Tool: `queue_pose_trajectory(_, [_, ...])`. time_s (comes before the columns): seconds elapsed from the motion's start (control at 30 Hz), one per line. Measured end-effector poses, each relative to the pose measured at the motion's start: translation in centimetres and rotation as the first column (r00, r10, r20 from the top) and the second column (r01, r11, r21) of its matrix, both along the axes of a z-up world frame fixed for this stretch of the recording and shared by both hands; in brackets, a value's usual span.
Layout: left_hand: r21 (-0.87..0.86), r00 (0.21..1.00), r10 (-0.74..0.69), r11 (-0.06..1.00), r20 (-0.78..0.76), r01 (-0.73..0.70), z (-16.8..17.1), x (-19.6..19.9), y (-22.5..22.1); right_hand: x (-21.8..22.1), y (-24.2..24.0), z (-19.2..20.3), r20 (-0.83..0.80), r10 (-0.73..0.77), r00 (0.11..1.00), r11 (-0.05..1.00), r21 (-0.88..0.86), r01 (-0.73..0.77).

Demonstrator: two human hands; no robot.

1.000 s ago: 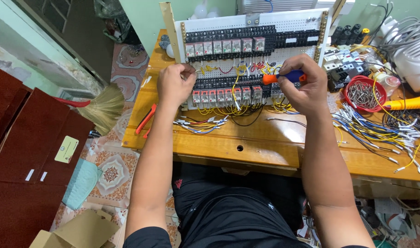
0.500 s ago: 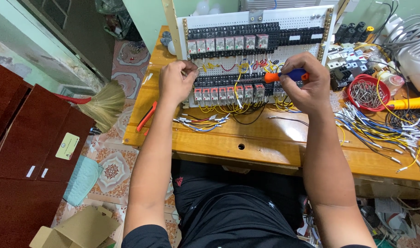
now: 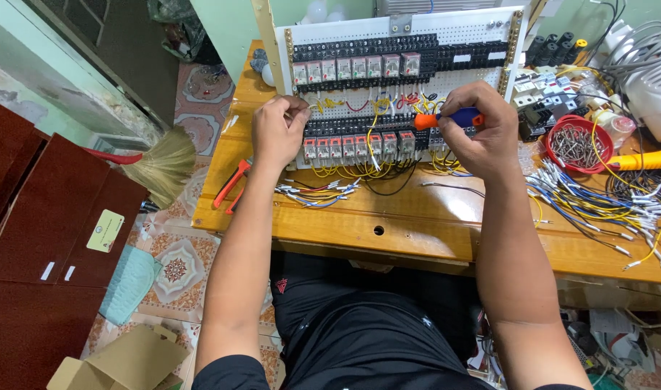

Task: Connecting and securing electrical wires to terminals on a control panel using a screwdriver.

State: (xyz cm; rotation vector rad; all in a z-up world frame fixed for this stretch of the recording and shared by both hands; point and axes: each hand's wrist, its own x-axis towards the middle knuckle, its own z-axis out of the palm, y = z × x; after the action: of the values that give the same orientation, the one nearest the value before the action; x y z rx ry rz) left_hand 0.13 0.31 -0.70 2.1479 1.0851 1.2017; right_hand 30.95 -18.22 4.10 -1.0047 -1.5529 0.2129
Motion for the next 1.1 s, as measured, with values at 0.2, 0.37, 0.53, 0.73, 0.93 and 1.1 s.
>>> queue_pose_trajectory(0.2, [-0.004,0.999,-0.001,1.0,0.044,0.001,-0.6,0.1,0.0,0.0,0.0,-0.1,-0.005,0.007,1.0,1.0,-0.003,-0.007])
queue_pose_trajectory(0.37, [-0.049,0.997,-0.045,0.998,0.062,0.048,0.0,-0.1,0.1,0.3,0.0,-0.3,0.011,0.008,1.0,1.0,0.004,-0.008])
queue_pose_trajectory(0.53, [-0.076,0.99,-0.087,0.993,0.107,0.095,0.1,-0.2,0.1,0.2,0.0,-0.2,0.013,0.011,1.0,1.0,0.002,-0.011])
queue_pose_trajectory(0.73, [-0.093,0.987,-0.111,0.988,0.119,0.123,0.3,-0.3,0.0,0.4,0.1,-0.3,0.024,0.008,1.0,1.0,0.014,-0.009])
queue_pose_trajectory(0.93, [-0.108,0.981,-0.131,0.983,0.141,0.147,0.4,-0.4,-0.2,0.4,0.2,-0.3,0.023,0.014,1.0,1.0,0.021,-0.015])
queue_pose_trajectory(1.1, [-0.098,0.98,-0.14,0.983,0.139,0.155,0.0,-0.3,0.3,0.4,0.2,-0.3,0.028,0.022,0.999,0.999,0.03,-0.023])
